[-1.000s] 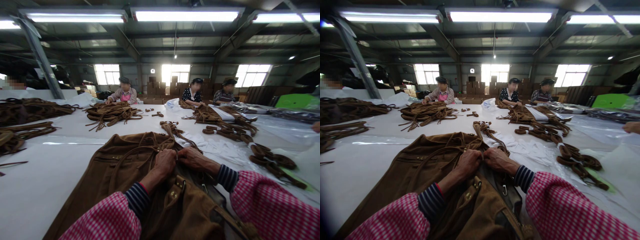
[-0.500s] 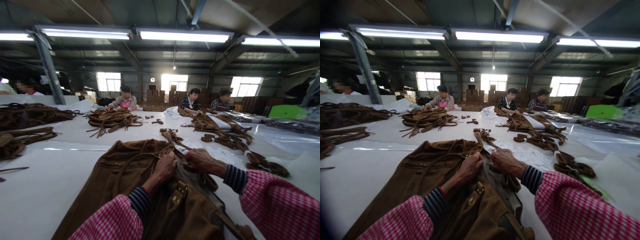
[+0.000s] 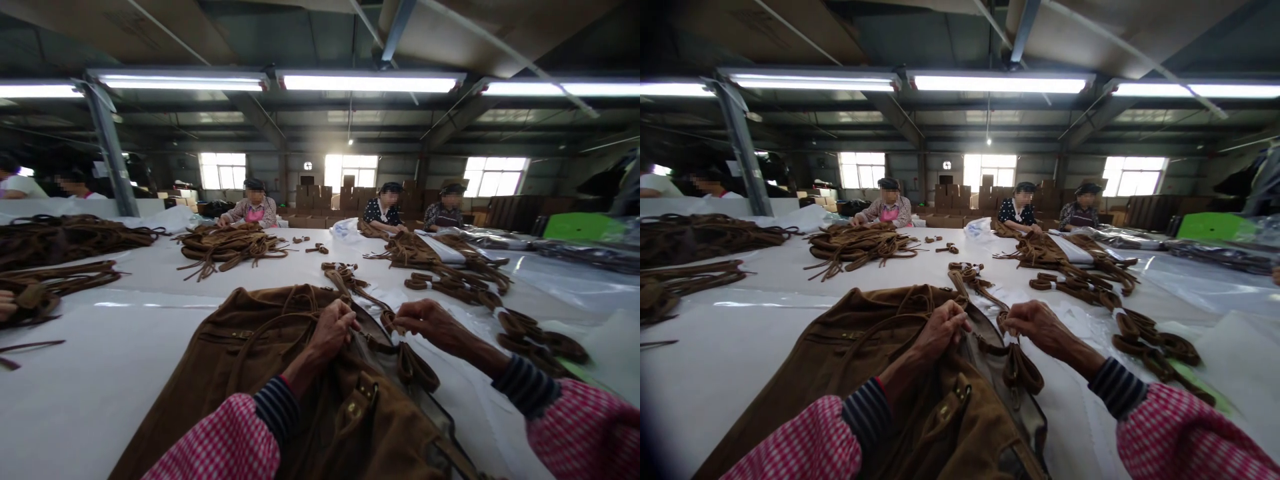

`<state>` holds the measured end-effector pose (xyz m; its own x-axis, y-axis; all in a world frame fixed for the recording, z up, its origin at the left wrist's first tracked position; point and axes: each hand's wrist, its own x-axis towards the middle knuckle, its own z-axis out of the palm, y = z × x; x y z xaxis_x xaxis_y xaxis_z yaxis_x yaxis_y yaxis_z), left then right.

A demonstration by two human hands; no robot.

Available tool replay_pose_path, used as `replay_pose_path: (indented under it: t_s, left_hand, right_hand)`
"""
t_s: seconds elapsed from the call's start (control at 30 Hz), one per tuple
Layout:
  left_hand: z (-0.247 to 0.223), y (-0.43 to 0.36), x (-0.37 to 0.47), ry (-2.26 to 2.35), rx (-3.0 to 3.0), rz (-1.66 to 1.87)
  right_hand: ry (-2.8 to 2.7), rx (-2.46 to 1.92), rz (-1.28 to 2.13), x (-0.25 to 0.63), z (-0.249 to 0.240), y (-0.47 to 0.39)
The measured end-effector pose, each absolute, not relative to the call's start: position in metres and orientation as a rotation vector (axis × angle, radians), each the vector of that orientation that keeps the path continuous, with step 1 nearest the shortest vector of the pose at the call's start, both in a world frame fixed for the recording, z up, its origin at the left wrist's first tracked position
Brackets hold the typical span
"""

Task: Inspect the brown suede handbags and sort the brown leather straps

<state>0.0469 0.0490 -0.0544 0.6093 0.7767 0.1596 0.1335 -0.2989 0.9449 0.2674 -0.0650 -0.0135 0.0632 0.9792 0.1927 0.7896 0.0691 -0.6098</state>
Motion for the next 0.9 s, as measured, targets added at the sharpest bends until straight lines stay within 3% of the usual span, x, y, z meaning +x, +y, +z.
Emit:
replay_pose_path:
  t_s: [0.13, 0.43, 0.9]
  left_hand:
    - [-0.06, 0.049, 0.049, 0.693, 1.712, 0.778]
    - [-0.063, 0.042, 0.046, 0.731, 1.598, 0.773]
    - [-0.061, 0.045, 0.047, 0.609, 1.37, 0.853]
  right_hand:
    - [-1.551, -1.65, 0.368, 0.257, -0.018, -0.054]
    - [-1.046, -1.159, 0.942, 0.206, -0.035, -0.026]
    - [-1.163, -1.267, 1.019, 0.214, -0.041, -0.025]
